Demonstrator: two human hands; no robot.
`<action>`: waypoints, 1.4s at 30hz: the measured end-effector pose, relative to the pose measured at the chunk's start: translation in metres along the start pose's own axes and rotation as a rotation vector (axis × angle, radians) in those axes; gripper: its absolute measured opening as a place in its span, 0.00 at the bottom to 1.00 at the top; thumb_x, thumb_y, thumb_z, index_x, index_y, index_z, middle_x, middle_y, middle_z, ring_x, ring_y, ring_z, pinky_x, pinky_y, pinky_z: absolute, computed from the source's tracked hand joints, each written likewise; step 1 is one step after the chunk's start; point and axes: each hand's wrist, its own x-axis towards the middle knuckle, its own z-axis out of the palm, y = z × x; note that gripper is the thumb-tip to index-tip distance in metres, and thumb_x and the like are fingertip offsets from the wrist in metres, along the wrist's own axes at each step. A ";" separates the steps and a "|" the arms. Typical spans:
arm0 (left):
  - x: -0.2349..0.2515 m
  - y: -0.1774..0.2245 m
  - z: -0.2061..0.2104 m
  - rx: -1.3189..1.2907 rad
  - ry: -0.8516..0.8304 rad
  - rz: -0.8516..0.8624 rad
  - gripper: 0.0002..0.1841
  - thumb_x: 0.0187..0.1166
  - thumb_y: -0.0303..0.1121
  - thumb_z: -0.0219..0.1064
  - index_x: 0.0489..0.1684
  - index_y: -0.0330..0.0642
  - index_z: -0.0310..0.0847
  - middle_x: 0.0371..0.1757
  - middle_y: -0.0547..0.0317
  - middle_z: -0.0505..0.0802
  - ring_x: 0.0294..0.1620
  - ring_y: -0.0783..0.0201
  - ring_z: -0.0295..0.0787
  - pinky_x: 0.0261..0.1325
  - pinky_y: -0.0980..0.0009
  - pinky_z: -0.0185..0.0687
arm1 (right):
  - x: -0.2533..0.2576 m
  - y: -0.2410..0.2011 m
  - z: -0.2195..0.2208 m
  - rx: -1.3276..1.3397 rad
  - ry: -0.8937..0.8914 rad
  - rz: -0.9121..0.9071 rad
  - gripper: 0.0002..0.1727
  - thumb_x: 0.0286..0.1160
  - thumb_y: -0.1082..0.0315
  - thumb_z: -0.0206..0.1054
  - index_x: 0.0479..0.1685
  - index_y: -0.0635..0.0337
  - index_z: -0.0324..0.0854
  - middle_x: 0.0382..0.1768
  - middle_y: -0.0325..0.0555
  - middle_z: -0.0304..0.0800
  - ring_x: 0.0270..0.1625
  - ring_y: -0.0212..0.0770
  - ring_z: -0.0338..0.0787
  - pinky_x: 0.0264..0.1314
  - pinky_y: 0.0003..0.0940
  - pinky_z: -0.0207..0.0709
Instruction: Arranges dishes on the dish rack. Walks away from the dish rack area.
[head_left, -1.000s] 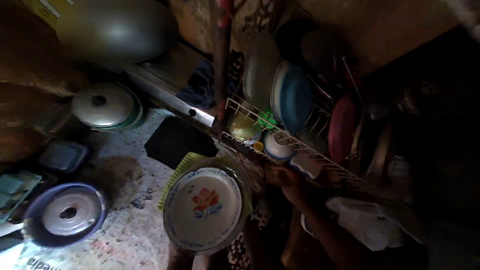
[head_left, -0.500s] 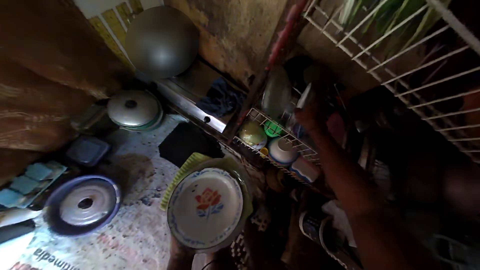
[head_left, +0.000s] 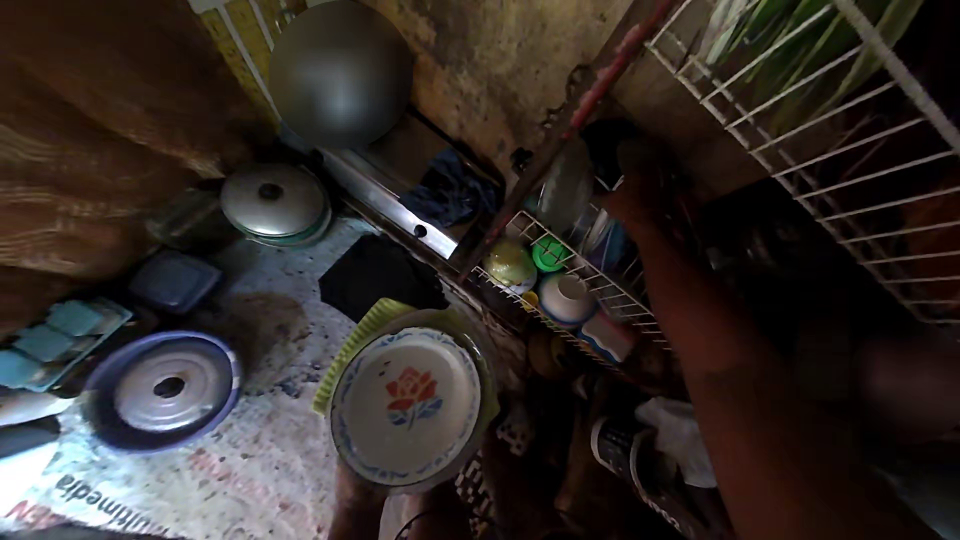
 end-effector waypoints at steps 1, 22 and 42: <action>-0.001 0.002 0.001 0.004 0.000 0.004 0.24 0.92 0.54 0.36 0.49 0.57 0.80 0.39 0.72 0.97 0.43 0.75 0.95 0.45 0.71 0.93 | -0.005 -0.003 -0.005 -0.005 -0.001 0.004 0.35 0.77 0.48 0.72 0.66 0.76 0.79 0.68 0.73 0.82 0.75 0.68 0.80 0.75 0.68 0.70; 0.006 0.011 0.012 -0.001 -0.128 0.028 0.24 0.69 0.66 0.71 0.50 0.60 0.86 0.43 0.69 0.98 0.46 0.73 0.96 0.47 0.69 0.94 | -0.022 0.007 0.039 0.130 0.095 -0.242 0.33 0.84 0.47 0.63 0.71 0.71 0.78 0.71 0.70 0.80 0.75 0.65 0.80 0.78 0.62 0.72; -0.004 0.013 0.039 0.030 -0.132 0.009 0.24 0.92 0.56 0.38 0.49 0.58 0.81 0.41 0.71 0.97 0.45 0.75 0.95 0.46 0.71 0.94 | -0.067 0.081 0.104 0.483 0.589 -0.259 0.44 0.70 0.80 0.63 0.93 0.57 0.58 0.91 0.64 0.56 0.92 0.60 0.58 0.92 0.55 0.57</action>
